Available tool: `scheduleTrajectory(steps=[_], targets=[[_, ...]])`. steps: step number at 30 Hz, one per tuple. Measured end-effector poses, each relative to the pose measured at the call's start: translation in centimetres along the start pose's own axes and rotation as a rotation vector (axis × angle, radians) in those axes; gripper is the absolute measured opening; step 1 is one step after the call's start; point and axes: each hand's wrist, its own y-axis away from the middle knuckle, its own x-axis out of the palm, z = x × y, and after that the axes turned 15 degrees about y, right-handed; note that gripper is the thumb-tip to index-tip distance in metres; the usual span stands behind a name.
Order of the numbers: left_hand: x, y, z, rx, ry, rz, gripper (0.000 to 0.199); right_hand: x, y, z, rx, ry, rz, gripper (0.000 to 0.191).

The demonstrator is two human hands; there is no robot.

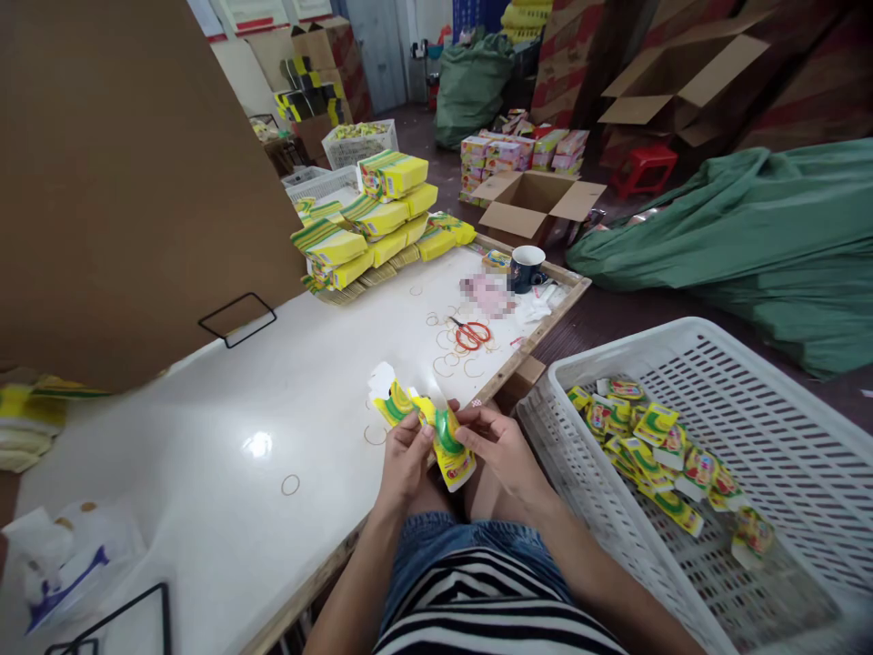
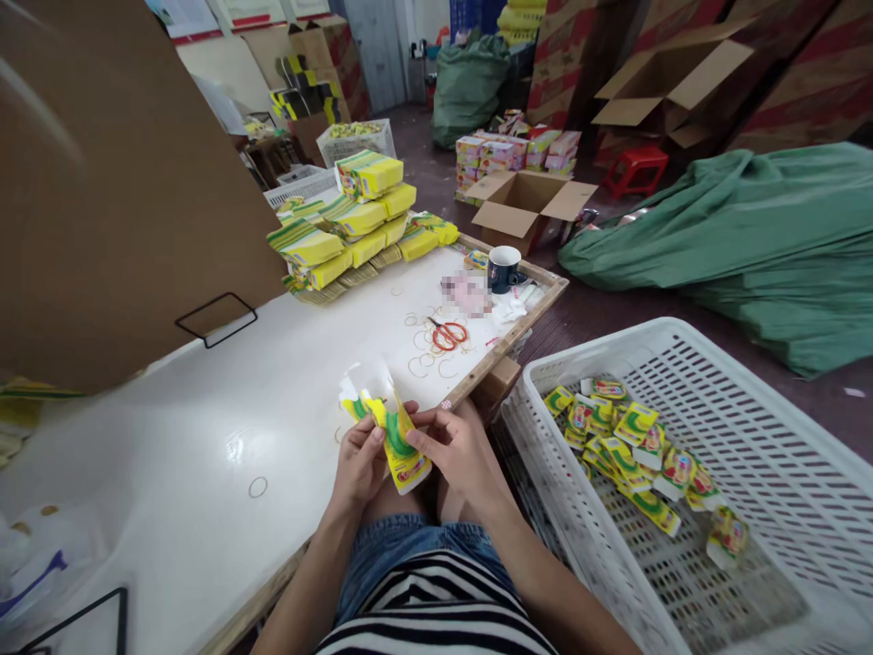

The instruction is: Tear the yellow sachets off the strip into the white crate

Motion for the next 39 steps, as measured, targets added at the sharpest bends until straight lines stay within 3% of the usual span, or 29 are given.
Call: scheduleTrajectory(steps=[4, 8, 13, 18, 22, 27, 33, 39], targets=[[-0.4, -0.4, 0.7, 0.024, -0.077, -0.107, 0.032, 0.1, -0.1, -0.3, -0.004, 0.091, -0.065, 0.032], [-0.2, -0.5, 0.9, 0.122, -0.299, -0.211, 0.029, 0.5, -0.3, -0.9, -0.049, 0.222, -0.181, 0.031], [0.5, 0.1, 0.4, 0.176, -0.341, -0.16, 0.063, -0.1, -0.5, -1.5, -0.161, 0.41, -0.246, 0.025], [0.6, 0.8, -1.0, 0.093, -0.363, -0.019, 0.064, -1.8, -0.6, -0.3, -0.298, 0.404, -0.049, 0.041], [0.7, 1.2, -2.3, -0.023, -0.29, 0.111, 0.048, -2.9, -0.4, 1.4, -0.311, 0.377, 0.119, 0.035], [1.0, 1.9, -2.4, -0.138, -0.238, 0.153, 0.042, -3.8, -0.2, 2.8, -0.34, 0.504, 0.192, 0.022], [0.5, 1.8, -1.4, -0.178, -0.137, 0.148, 0.078, -3.5, -0.2, 2.5, -0.435, 0.531, 0.08, 0.024], [0.4, 1.3, -0.9, -0.069, -0.3, 0.049, 0.046, -3.9, -0.6, 1.3, -0.321, 0.392, -0.161, 0.029]])
